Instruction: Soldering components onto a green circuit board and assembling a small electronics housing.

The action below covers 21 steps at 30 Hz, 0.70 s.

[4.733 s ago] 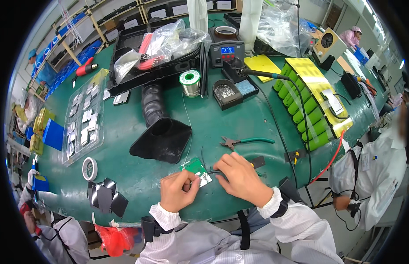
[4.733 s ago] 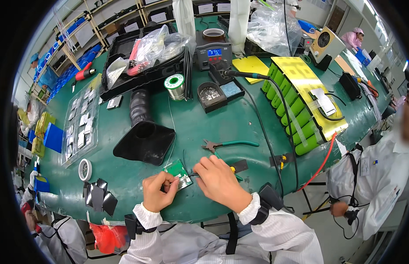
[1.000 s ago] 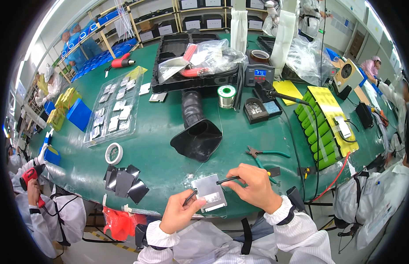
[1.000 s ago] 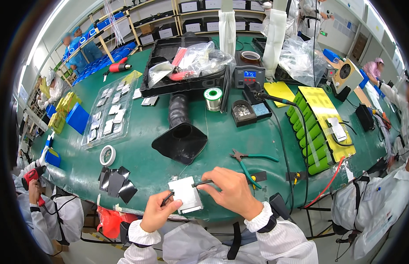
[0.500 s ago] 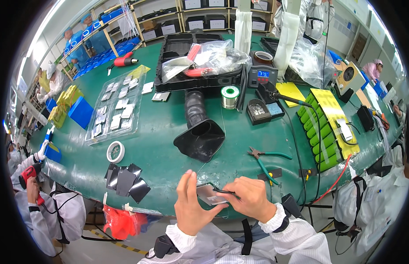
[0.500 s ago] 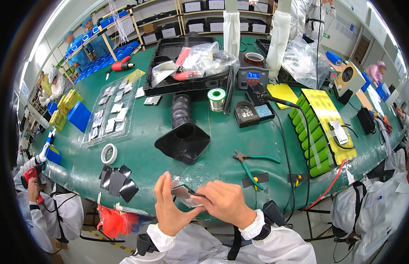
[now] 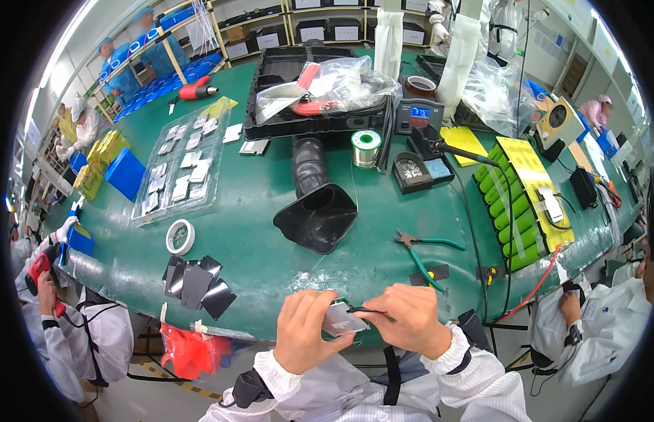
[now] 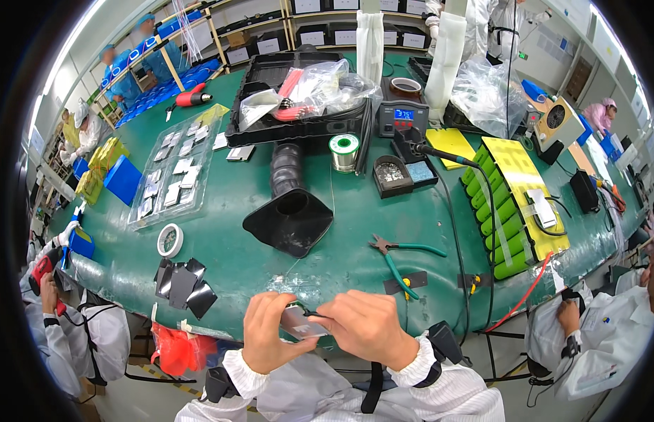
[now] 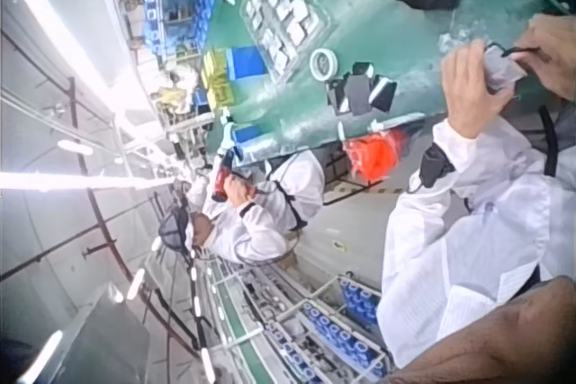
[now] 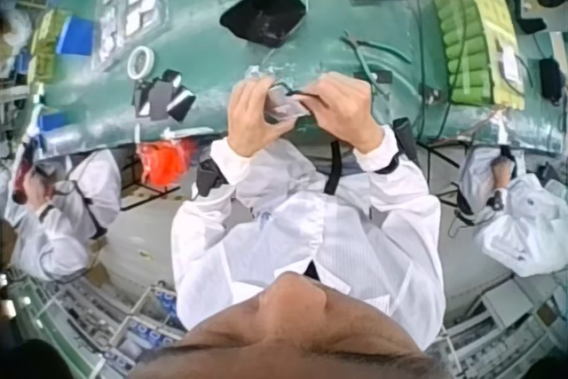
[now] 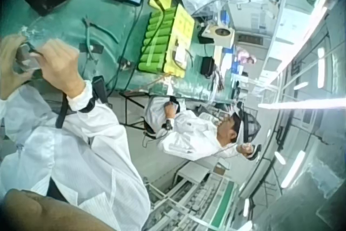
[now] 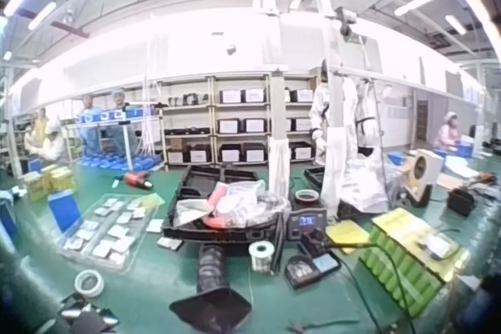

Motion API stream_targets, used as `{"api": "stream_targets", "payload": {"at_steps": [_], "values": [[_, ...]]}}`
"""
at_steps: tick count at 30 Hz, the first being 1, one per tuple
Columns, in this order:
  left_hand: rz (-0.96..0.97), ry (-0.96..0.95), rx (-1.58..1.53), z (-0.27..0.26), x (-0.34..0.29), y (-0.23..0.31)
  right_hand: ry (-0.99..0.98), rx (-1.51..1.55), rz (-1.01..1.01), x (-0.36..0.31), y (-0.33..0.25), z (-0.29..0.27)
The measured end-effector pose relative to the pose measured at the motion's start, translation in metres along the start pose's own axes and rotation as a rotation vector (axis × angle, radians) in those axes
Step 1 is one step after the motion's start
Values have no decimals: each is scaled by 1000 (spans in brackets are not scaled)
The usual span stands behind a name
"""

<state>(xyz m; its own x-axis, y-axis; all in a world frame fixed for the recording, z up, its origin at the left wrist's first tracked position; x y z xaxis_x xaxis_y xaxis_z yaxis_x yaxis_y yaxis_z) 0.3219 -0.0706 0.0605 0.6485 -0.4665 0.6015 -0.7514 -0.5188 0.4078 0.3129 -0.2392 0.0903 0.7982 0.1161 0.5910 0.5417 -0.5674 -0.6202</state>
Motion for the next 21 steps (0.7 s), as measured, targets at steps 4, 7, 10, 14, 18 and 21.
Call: {"api": "stream_targets", "payload": {"at_steps": [4,7,10,14,18,21], "values": [[-6,-44,-24,0,2,0,-32,29,43,1,5,1],[-57,-95,-82,4,3,-5,-39,90,78,3,13,4],[-260,-105,-224,7,4,-9,-18,192,168,7,21,8],[-221,-7,-180,2,11,-6,61,193,214,-4,20,7],[-266,-19,-135,5,14,-3,88,181,305,-14,18,8],[-292,-10,-119,7,13,-2,103,200,337,-20,20,11]]}}
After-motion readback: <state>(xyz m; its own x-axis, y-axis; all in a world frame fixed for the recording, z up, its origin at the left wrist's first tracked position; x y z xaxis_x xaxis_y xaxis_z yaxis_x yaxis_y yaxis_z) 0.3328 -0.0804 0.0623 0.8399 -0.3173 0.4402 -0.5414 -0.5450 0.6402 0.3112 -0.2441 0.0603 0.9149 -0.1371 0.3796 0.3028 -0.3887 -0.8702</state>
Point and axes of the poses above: each hand's wrist, its own x-axis towards the middle knuckle, its own z-axis out of the palm, y = z × x, the point moved 6 cm from there along x, towards the middle knuckle, and after that the axes turned 7 degrees about z, right-handed, at the moved point
